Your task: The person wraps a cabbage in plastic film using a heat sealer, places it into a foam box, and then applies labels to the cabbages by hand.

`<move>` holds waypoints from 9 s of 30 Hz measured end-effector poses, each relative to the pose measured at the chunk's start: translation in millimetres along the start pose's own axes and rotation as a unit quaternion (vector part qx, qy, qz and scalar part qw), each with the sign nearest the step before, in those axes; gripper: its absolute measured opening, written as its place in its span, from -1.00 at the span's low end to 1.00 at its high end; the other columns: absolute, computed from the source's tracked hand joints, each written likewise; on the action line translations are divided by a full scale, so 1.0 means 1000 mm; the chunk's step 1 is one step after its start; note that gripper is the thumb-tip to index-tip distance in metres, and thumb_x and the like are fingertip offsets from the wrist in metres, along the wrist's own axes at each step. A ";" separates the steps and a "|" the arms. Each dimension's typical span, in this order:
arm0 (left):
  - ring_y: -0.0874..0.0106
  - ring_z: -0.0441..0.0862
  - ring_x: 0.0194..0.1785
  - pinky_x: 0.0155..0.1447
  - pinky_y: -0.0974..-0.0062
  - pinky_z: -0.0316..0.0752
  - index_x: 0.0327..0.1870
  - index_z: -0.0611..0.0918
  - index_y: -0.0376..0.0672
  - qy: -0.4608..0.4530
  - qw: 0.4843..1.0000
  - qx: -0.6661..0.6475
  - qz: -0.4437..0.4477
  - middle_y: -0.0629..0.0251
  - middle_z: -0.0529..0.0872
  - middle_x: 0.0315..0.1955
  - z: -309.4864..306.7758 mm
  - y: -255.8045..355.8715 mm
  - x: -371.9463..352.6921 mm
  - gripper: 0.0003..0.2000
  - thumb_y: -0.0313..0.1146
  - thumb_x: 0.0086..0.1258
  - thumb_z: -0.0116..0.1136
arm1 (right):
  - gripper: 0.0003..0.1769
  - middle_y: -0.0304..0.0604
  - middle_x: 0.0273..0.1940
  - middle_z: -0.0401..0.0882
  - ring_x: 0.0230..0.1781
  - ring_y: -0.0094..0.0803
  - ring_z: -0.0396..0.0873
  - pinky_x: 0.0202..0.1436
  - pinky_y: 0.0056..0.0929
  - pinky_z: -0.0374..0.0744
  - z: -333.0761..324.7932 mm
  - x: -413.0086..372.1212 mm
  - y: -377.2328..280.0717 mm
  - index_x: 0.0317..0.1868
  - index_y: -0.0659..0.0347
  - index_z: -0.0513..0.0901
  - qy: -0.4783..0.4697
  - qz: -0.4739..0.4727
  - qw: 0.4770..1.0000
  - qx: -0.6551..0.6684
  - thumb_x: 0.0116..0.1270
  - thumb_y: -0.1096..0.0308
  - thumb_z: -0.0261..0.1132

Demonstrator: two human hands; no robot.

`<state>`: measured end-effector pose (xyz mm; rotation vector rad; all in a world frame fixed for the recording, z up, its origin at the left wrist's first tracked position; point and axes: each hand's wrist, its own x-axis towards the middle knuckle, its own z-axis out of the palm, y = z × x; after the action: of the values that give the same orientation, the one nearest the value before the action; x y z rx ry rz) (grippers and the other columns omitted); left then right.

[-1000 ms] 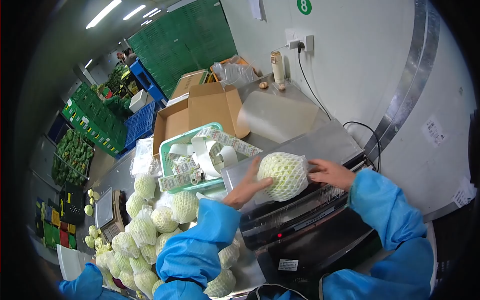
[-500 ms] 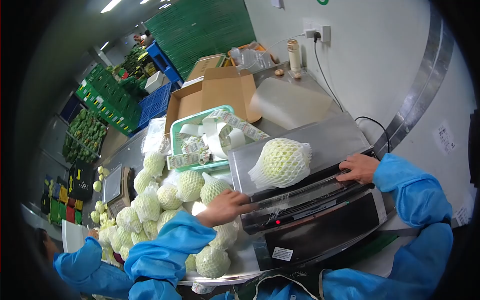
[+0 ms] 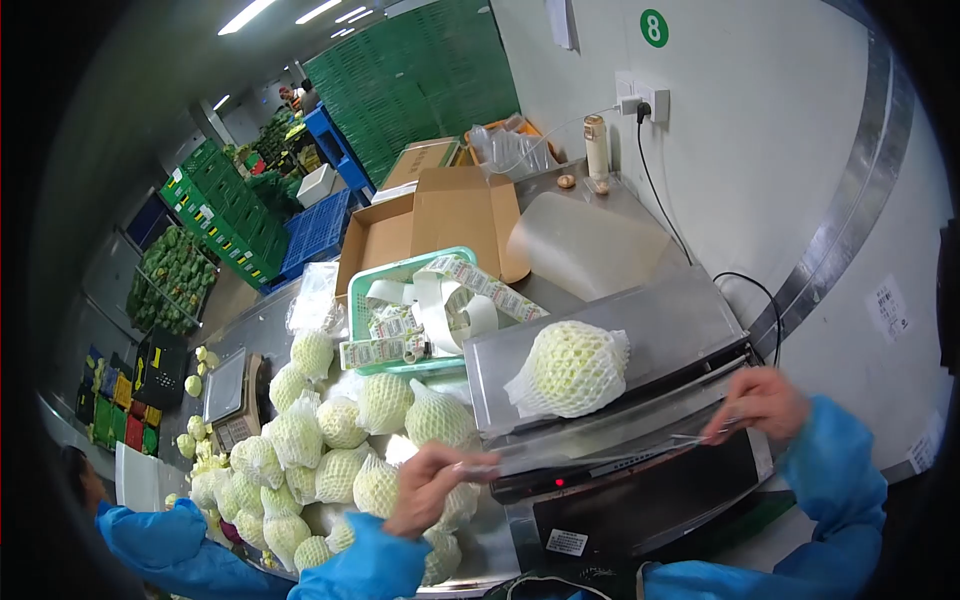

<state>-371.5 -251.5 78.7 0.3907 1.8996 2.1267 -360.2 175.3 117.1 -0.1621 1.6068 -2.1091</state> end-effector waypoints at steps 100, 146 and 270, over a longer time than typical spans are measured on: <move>0.38 0.08 0.38 0.31 0.37 0.10 0.32 0.14 -0.22 -0.350 0.902 -0.185 -0.170 0.09 0.13 0.29 0.087 0.002 -0.114 -0.22 0.01 0.16 0.18 | -0.51 -0.18 -0.04 0.31 0.00 -0.52 0.31 0.10 -0.47 0.29 0.279 -0.062 0.133 0.17 0.23 0.19 0.168 -0.167 0.965 0.116 0.32 0.28 0.16; 0.32 0.30 0.25 0.23 0.15 0.19 0.07 0.49 -0.11 -0.757 0.413 0.368 0.349 0.30 0.42 0.12 0.523 -0.222 -0.275 -0.35 -0.07 -0.12 0.35 | -0.09 0.36 -0.01 0.41 0.05 0.19 0.41 0.13 -0.09 0.37 0.212 -0.556 0.374 0.15 0.40 0.24 0.584 0.276 0.740 -0.188 0.15 -0.33 0.06; 0.58 0.55 -0.21 -0.08 0.61 0.44 -0.18 0.54 -0.31 -0.401 0.891 -0.073 -0.200 0.27 0.65 -0.28 0.263 -0.136 -0.312 -0.83 -0.47 0.26 0.19 | -0.87 -0.16 -0.20 0.53 -0.18 -0.24 0.54 -0.09 -0.29 0.46 0.303 -0.378 0.288 -0.26 0.21 0.58 0.520 -0.228 0.758 -0.321 0.15 0.53 0.28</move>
<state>17.8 -108.7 -36.3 0.6510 1.1987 1.4777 171.1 19.6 12.8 0.5810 3.2120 -1.9243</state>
